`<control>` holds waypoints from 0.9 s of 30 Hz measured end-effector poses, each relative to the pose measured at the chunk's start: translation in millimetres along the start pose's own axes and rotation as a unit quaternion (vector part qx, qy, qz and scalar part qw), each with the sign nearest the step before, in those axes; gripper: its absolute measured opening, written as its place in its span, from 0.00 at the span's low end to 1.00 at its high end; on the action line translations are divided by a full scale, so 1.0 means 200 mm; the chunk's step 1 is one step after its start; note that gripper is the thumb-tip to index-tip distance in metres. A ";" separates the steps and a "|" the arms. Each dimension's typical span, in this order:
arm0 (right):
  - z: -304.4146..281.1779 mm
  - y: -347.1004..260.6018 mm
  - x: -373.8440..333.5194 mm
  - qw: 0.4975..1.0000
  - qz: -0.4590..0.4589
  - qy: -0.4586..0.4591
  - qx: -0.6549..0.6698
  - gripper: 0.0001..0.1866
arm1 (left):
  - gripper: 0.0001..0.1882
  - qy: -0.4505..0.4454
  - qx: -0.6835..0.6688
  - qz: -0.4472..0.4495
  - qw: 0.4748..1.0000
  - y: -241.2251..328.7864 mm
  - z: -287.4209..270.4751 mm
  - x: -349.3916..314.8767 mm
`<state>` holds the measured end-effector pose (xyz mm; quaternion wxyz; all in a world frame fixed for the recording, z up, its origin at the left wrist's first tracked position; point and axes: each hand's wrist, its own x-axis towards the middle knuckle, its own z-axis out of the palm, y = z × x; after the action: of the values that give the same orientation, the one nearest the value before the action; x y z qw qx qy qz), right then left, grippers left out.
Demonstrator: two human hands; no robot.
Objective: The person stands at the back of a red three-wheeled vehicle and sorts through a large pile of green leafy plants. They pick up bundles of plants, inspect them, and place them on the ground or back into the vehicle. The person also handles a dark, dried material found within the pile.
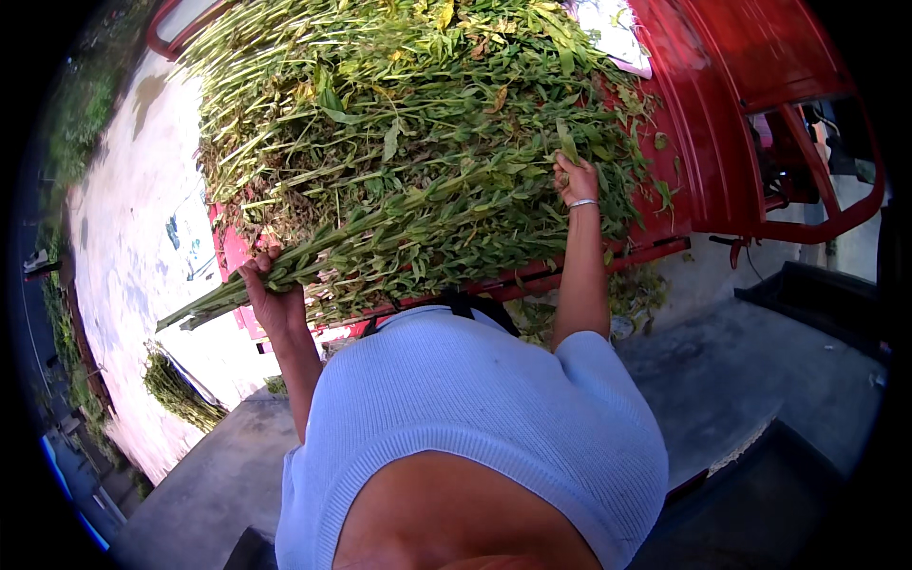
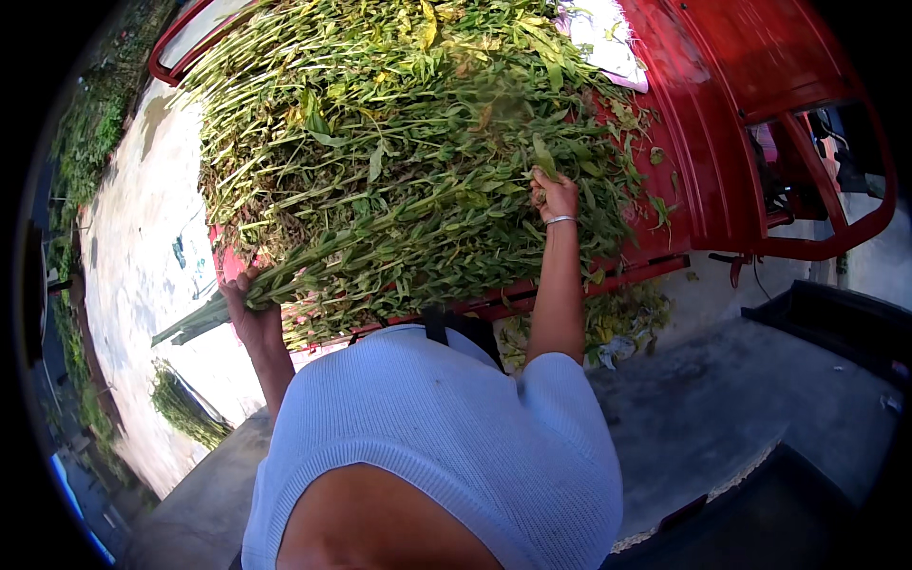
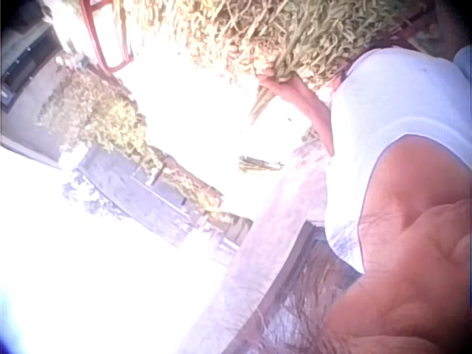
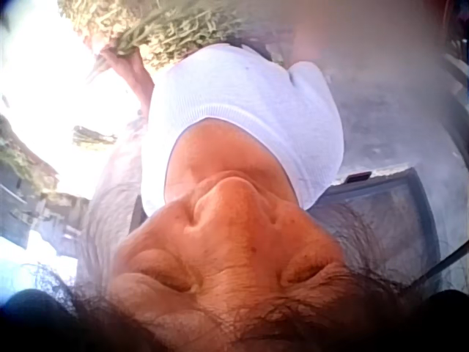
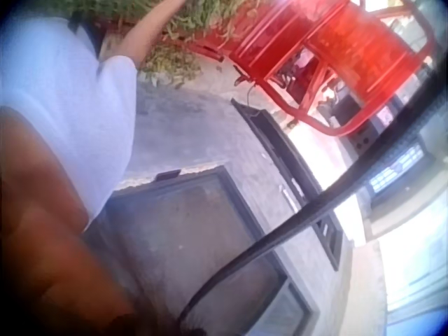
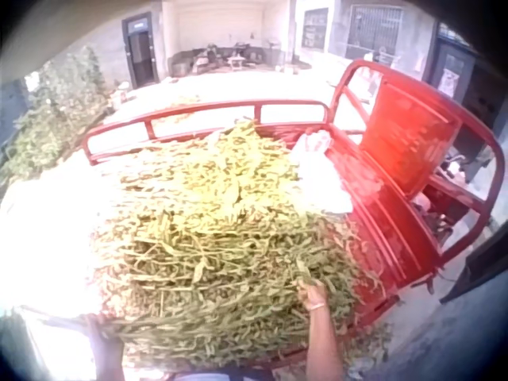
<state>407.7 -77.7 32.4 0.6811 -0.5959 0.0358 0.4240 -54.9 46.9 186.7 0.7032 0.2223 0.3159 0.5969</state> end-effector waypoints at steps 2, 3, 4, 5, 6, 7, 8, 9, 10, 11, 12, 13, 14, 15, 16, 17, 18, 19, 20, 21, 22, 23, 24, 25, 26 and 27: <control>-0.11 -0.03 0.01 0.998 0.004 -0.021 0.059 0.08 | 0.12 0.014 -0.017 -0.014 1.000 -0.01 -0.02 0.02; -0.13 -0.03 0.00 0.999 -0.014 0.010 0.050 0.08 | 0.12 0.021 -0.027 -0.024 0.999 -0.03 -0.02 0.03; -0.15 -0.03 0.00 0.998 -0.032 0.040 0.041 0.08 | 0.12 0.028 -0.037 -0.034 0.998 -0.04 -0.01 0.04; -0.18 -0.03 0.01 0.996 -0.050 0.071 0.031 0.09 | 0.12 0.033 -0.036 -0.031 0.998 -0.05 -0.01 0.05; -0.22 -0.03 0.03 0.987 -0.080 0.136 0.030 0.07 | 0.12 0.035 -0.036 -0.030 0.998 -0.06 0.01 0.07; -0.29 -0.03 0.08 0.973 -0.110 0.201 0.029 0.05 | 0.12 0.035 -0.036 -0.029 0.998 -0.07 0.02 0.09; -0.48 -0.06 0.16 0.952 -0.099 0.257 0.136 0.04 | 0.13 0.036 -0.037 -0.028 0.998 -0.07 0.03 0.10; -0.58 -0.15 0.12 0.903 -0.101 0.380 0.175 0.04 | 0.14 0.064 -0.020 -0.013 0.998 -0.03 0.02 0.13; -0.71 -0.23 0.08 0.865 -0.099 0.452 0.193 0.05 | 0.14 0.073 -0.049 -0.046 0.995 0.03 -0.05 0.18; -0.81 -0.33 -0.02 0.861 -0.107 0.491 0.082 0.05 | 0.15 0.083 -0.039 -0.047 0.995 0.06 -0.05 0.20; -1.07 -0.34 -0.02 0.865 -0.206 0.452 0.076 0.04 | 0.15 0.094 -0.032 -0.055 0.994 0.09 -0.05 0.22; -1.16 -0.37 -0.14 0.853 -0.193 0.470 -0.122 0.09 | 0.15 0.111 -0.027 -0.054 0.992 0.09 -0.10 0.24; -1.12 -0.40 -0.24 0.752 -0.134 0.538 -0.356 0.13 | 0.15 0.127 -0.036 -0.048 0.990 0.07 -0.10 0.23; -1.12 -0.39 -0.33 0.680 -0.103 0.541 -0.484 0.17 | 0.15 0.133 -0.048 -0.054 0.988 0.06 -0.12 0.24; -1.13 -0.38 -0.41 0.584 -0.073 0.544 -0.597 0.20 | 0.15 0.138 -0.064 -0.060 0.987 0.02 -0.12 0.25; -1.17 -0.32 -0.45 0.575 -0.080 0.516 -0.630 0.23 | 0.15 0.134 -0.055 -0.058 0.988 0.01 -0.12 0.26; -1.13 -0.30 -0.47 0.616 -0.123 0.455 -0.631 0.25 | 0.15 0.132 -0.050 -0.051 0.989 0.00 -0.11 0.26; -1.10 -0.27 -0.50 0.658 -0.161 0.390 -0.624 0.26 | 0.15 0.133 -0.042 -0.043 0.989 0.00 -0.10 0.25; -0.95 -0.18 -0.52 0.738 -0.224 0.281 -0.571 0.27 | 0.15 0.129 -0.039 -0.051 0.990 0.01 -0.07 0.23; -0.73 -0.10 -0.53 0.928 -0.115 0.171 -0.310 0.25 | 0.15 0.119 -0.041 -0.048 0.991 0.03 -0.01 0.20; -0.47 0.01 -0.57 0.989 -0.050 0.083 -0.111 0.25 | 0.15 0.112 -0.040 -0.043 0.992 0.04 0.05 0.18; -0.26 0.10 -0.60 0.998 0.060 -0.013 -0.028 0.31 | 0.14 0.088 -0.036 -0.020 0.995 0.06 0.08 0.17; -0.13 0.23 -0.57 0.985 0.144 -0.094 0.010 0.38 | 0.14 0.063 -0.077 -0.035 0.994 0.10 0.13 0.14; -0.07 0.40 -0.49 0.968 0.200 -0.133 0.081 0.47 | 0.14 0.047 -0.076 -0.027 0.996 0.13 0.20 0.11; -0.03 0.51 -0.43 0.959 0.185 -0.119 0.179 0.50 | 0.14 0.036 -0.075 -0.014 0.996 0.18 0.27 0.06; -0.01 0.58 -0.37 0.941 0.172 -0.099 0.274 0.54 | 0.14 0.015 -0.068 -0.001 0.998 0.24 0.33 0.00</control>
<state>288.2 -126.9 -17.9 0.7348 -0.3260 0.1846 0.5654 -41.4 60.4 267.2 0.7125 0.1648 0.2855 0.6194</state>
